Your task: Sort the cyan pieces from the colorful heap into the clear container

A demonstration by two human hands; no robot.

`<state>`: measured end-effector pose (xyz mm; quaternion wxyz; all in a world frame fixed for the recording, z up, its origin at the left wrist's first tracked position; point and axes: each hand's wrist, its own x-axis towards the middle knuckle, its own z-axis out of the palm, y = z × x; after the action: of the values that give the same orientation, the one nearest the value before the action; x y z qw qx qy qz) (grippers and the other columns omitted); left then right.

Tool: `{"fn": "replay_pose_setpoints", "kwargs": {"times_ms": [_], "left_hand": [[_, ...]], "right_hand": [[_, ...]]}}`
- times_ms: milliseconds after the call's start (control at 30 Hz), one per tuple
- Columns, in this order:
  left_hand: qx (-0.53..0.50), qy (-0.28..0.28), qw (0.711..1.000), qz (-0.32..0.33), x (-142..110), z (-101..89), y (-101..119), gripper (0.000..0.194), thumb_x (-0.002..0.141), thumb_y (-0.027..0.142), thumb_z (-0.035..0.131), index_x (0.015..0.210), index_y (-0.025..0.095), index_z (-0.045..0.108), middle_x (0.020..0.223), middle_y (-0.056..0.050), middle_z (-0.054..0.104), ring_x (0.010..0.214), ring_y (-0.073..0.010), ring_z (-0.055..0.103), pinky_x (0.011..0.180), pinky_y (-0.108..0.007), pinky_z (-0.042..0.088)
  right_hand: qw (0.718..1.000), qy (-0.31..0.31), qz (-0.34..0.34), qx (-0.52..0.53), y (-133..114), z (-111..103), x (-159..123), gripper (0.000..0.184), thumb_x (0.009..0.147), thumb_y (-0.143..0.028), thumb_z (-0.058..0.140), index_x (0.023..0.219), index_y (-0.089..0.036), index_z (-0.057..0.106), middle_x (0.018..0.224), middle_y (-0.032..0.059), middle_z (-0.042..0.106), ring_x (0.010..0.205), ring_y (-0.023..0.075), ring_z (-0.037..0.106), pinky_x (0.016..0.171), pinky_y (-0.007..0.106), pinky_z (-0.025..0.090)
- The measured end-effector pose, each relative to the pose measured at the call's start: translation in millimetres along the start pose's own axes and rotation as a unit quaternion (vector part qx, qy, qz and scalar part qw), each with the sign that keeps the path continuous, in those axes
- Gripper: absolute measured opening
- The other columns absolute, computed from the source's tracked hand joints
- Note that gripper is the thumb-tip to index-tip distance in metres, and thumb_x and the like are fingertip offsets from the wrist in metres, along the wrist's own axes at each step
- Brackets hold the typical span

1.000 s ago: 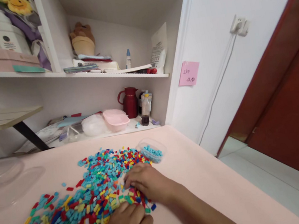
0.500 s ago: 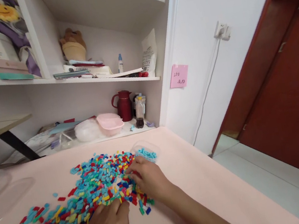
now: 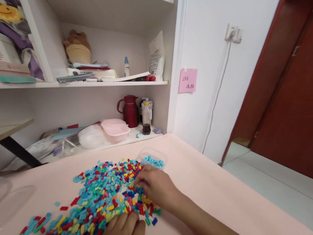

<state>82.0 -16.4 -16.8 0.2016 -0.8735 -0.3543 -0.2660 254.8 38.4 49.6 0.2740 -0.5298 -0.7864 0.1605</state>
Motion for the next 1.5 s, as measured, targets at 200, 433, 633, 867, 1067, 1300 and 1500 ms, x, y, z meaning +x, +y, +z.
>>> {"fn": "replay_pose_setpoints", "kwargs": {"times_ms": [200,433,633,867,1067,1300,1500], "left_hand": [[0.003,-0.014,1.0,-0.026,0.0,2.2,1.9,0.021,0.071,0.006,0.06,0.081,0.025,0.061,0.077,0.003,0.064,0.072,-0.0186,0.056,0.069,-0.035,0.038],[0.0,-0.017,1.0,-0.026,0.1,2.1,1.6,0.019,0.073,0.008,0.062,0.083,0.025,0.062,0.078,0.003,0.064,0.072,-0.0183,0.055,0.07,-0.035,0.037],[0.004,-0.026,0.999,-0.036,0.4,2.7,2.7,0.018,0.072,0.01,0.064,0.082,0.026,0.063,0.078,0.004,0.064,0.073,-0.0187,0.055,0.071,-0.035,0.038],[0.0,-0.038,0.998,-0.047,1.7,1.6,4.1,0.022,0.072,0.008,0.06,0.083,0.027,0.064,0.079,0.003,0.065,0.075,-0.019,0.057,0.073,-0.036,0.039],[-0.021,-0.099,0.99,-0.097,5.2,-8.8,2.0,0.026,0.075,0.004,0.054,0.085,0.024,0.065,0.083,-0.001,0.066,0.079,-0.0212,0.059,0.076,-0.037,0.041],[-0.057,-0.153,0.98,-0.113,8.4,-15.5,-3.1,0.03,0.075,0.0,0.049,0.086,0.023,0.065,0.089,-0.003,0.066,0.085,-0.024,0.06,0.079,-0.04,0.041],[-0.071,-0.153,0.98,-0.104,7.3,-16.1,-3.0,0.028,0.075,0.002,0.049,0.086,0.022,0.065,0.088,-0.004,0.066,0.085,-0.0238,0.059,0.079,-0.04,0.041]], "right_hand": [[0.99,-0.042,0.079,-0.107,6.8,-12.9,1.6,0.021,0.077,-0.015,0.061,0.086,-0.03,0.073,0.096,-0.0023,0.067,0.084,0.0153,0.062,0.068,0.025,0.038],[0.99,-0.073,0.062,-0.102,4.1,-3.8,2.2,0.018,0.075,-0.021,0.066,0.088,-0.03,0.073,0.096,-0.0035,0.07,0.085,0.015,0.063,0.068,0.024,0.038],[0.991,-0.067,0.051,-0.104,4.6,-1.0,1.7,0.016,0.075,-0.023,0.066,0.087,-0.03,0.074,0.096,-0.0032,0.071,0.085,0.0159,0.063,0.069,0.024,0.039],[0.997,-0.059,0.051,0.009,10.5,4.7,4.4,0.012,0.075,-0.018,0.063,0.08,-0.023,0.073,0.086,-0.0006,0.071,0.075,0.0144,0.063,0.068,0.024,0.044],[0.95,-0.073,0.123,0.278,9.5,7.4,6.1,0.011,0.076,-0.023,0.063,0.082,-0.017,0.069,0.062,-0.0012,0.065,0.056,0.013,0.059,0.056,0.023,0.045],[0.971,-0.039,0.118,0.206,8.1,-1.6,7.1,0.017,0.077,-0.019,0.059,0.086,-0.017,0.073,0.067,0.0002,0.067,0.057,0.0119,0.058,0.055,0.022,0.043],[0.99,-0.053,0.111,0.067,20.5,-18.2,5.1,0.02,0.073,-0.014,0.06,0.084,-0.021,0.075,0.075,-0.0008,0.07,0.065,0.0127,0.06,0.059,0.021,0.043]]}}
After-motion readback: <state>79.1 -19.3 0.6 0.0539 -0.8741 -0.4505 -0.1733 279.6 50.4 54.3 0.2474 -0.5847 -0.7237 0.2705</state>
